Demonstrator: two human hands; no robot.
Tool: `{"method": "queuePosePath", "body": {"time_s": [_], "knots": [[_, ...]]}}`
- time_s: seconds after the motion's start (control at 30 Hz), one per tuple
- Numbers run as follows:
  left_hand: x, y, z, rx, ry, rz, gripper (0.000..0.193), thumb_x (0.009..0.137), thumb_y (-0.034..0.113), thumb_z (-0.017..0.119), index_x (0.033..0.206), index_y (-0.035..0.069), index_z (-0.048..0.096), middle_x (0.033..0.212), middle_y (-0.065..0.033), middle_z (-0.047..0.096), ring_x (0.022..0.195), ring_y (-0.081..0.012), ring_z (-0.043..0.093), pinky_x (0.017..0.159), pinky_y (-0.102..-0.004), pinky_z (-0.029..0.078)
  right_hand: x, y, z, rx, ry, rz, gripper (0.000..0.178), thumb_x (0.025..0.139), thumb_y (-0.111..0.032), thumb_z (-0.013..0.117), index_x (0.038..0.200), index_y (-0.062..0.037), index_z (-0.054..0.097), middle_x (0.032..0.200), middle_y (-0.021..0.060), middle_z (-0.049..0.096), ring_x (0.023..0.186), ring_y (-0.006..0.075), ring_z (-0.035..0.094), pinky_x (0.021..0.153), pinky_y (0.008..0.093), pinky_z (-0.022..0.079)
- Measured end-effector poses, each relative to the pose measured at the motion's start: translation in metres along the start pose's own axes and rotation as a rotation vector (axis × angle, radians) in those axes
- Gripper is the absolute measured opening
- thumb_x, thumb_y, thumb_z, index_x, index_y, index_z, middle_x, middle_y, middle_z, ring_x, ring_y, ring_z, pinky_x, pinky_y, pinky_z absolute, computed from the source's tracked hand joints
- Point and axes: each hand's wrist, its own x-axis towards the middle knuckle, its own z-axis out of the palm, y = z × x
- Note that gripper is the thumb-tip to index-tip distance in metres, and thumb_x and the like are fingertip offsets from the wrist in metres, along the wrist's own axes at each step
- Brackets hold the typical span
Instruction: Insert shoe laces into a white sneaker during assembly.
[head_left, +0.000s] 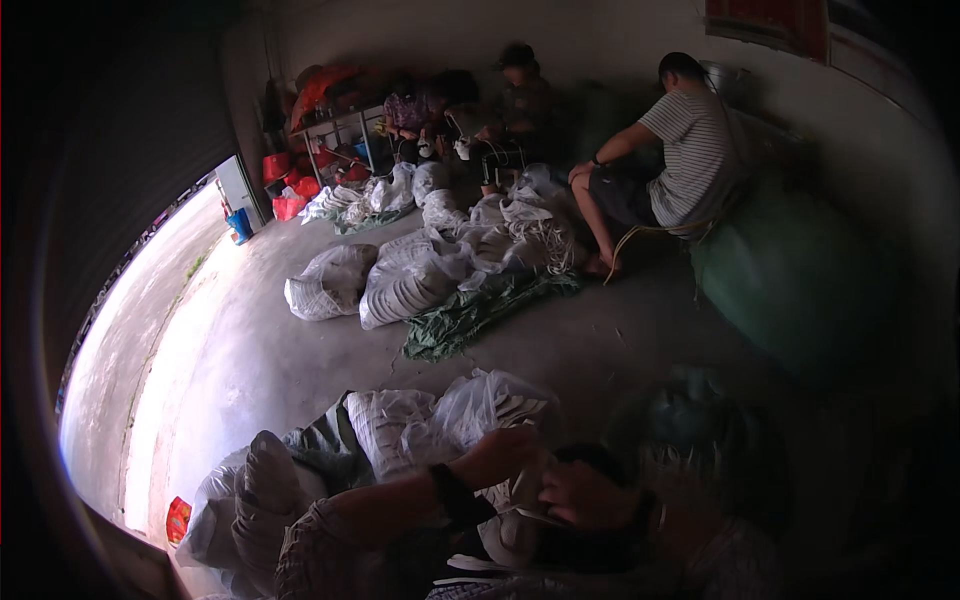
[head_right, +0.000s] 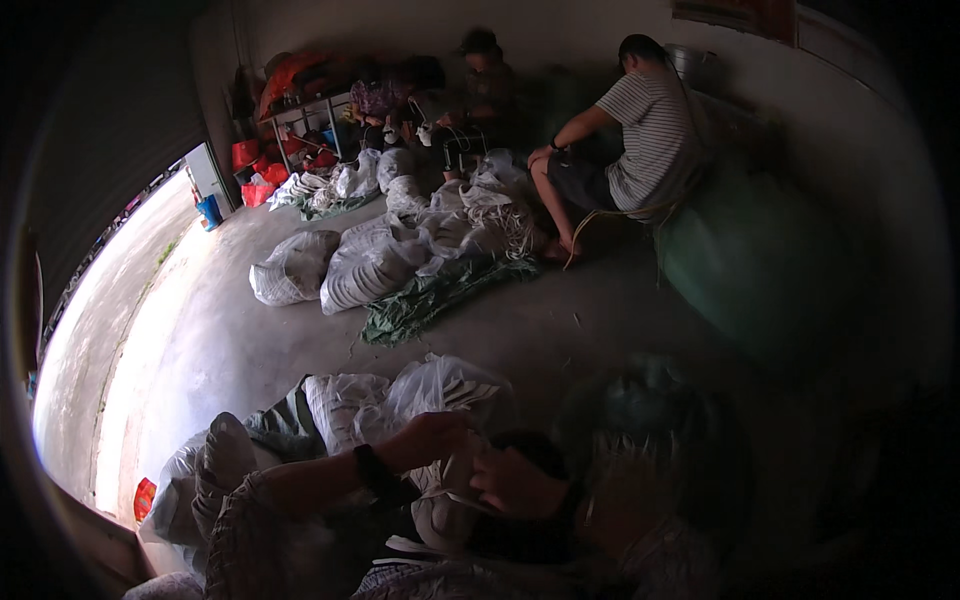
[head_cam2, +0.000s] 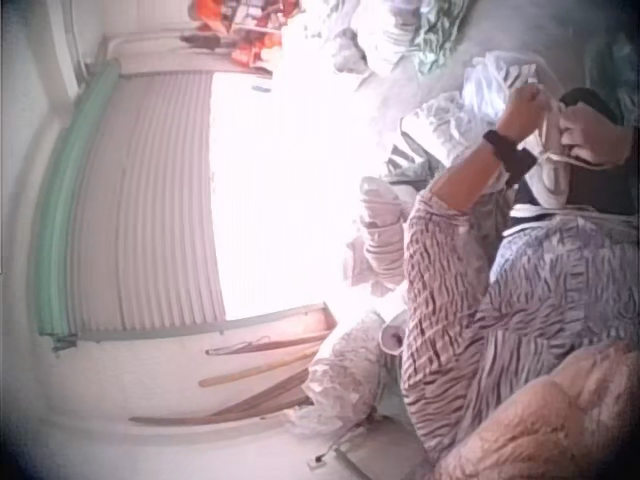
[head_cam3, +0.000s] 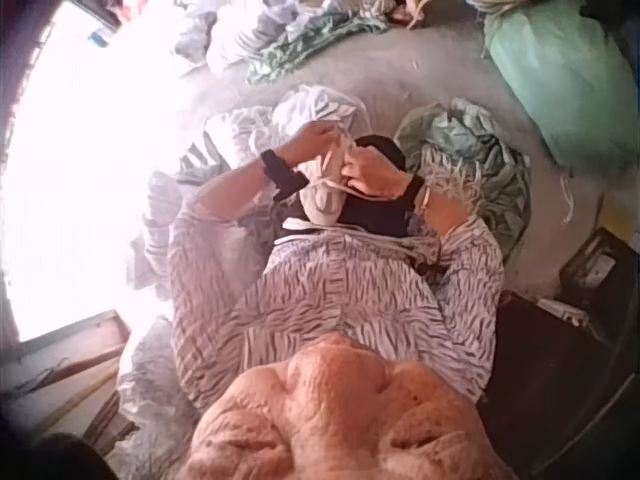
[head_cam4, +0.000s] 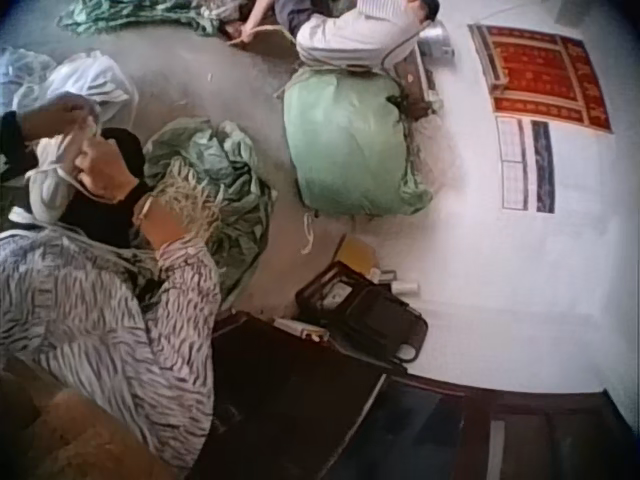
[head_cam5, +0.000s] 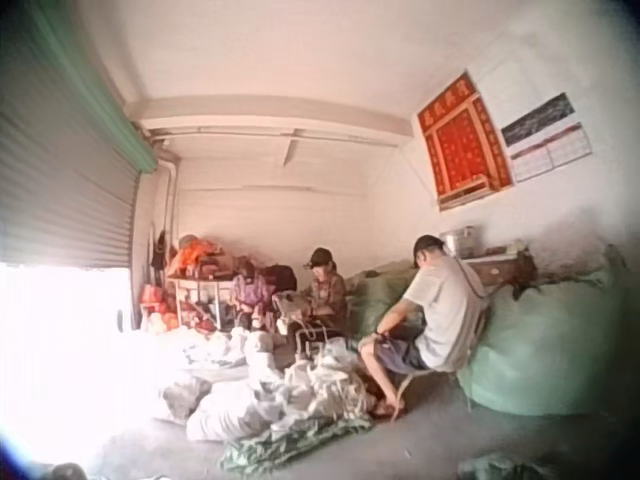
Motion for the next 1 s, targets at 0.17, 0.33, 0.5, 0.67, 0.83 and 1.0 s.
{"method": "queuePosePath", "body": {"time_s": [0.17,0.33,0.5,0.67,0.83,1.0], "knots": [[0.005,0.002,0.036,1.092,-0.097,0.403,0.013,0.072,0.017,0.055,0.077,0.006,0.059,0.083,-0.0108,0.058,0.079,-0.0237,0.057,0.067,-0.037,0.045,-0.007,-0.001,-0.003,-0.072,0.086,-0.032,0.021,0.07,-0.023,0.064,0.087,-0.0116,0.06,0.089,0.0059,0.055,0.085,0.0241,0.054,0.066,0.0413,0.04],[0.006,0.014,0.037,0.515,-0.035,0.215,0.026,0.069,0.024,0.063,0.079,0.001,0.06,0.081,-0.0143,0.059,0.082,-0.0272,0.06,0.071,-0.0389,0.047,-0.009,-0.003,0.005,-0.197,-0.027,0.081,0.017,0.071,-0.026,0.063,0.085,-0.0151,0.062,0.087,0.0043,0.055,0.083,0.0227,0.055,0.07,0.0408,0.037],[0.024,0.038,0.031,0.755,-0.429,-0.025,0.034,0.066,0.03,0.068,0.083,0.001,0.062,0.079,-0.0173,0.059,0.079,-0.0298,0.062,0.067,-0.0398,0.049,-0.009,-0.008,0.008,-0.215,0.166,-0.033,0.014,0.074,-0.025,0.06,0.085,-0.0172,0.061,0.084,0.0033,0.054,0.079,0.0214,0.054,0.072,0.0406,0.036],[0.013,0.032,0.027,0.913,-0.33,0.257,0.028,0.071,0.022,0.065,0.087,0.0,0.062,0.074,-0.0146,0.061,0.071,-0.0303,0.065,0.057,-0.0416,0.05,-0.013,-0.007,0.009,-0.216,0.15,-0.008,0.013,0.075,-0.024,0.06,0.086,-0.0174,0.059,0.083,0.003,0.053,0.078,0.0202,0.054,0.073,0.0404,0.037],[-0.016,0.031,-0.005,0.925,-0.353,-0.159,0.033,0.082,0.01,0.054,0.115,0.006,0.053,0.083,-0.0123,0.061,0.081,-0.0233,0.065,0.063,-0.0322,0.053,-0.017,-0.011,0.013,-0.055,0.118,0.039,0.014,0.076,-0.023,0.06,0.088,-0.0159,0.058,0.08,0.0031,0.053,0.08,0.0198,0.055,0.073,0.0404,0.037],[-0.022,0.015,0.035,0.8,-0.086,0.152,0.025,0.076,0.012,0.06,0.099,0.003,0.058,0.087,-0.012,0.061,0.082,-0.0273,0.064,0.065,-0.0367,0.052,-0.004,0.001,0.021,-0.081,0.187,0.016,0.015,0.079,-0.025,0.06,0.091,-0.0161,0.059,0.078,0.0026,0.053,0.075,0.0196,0.055,0.073,0.0406,0.035]]}}
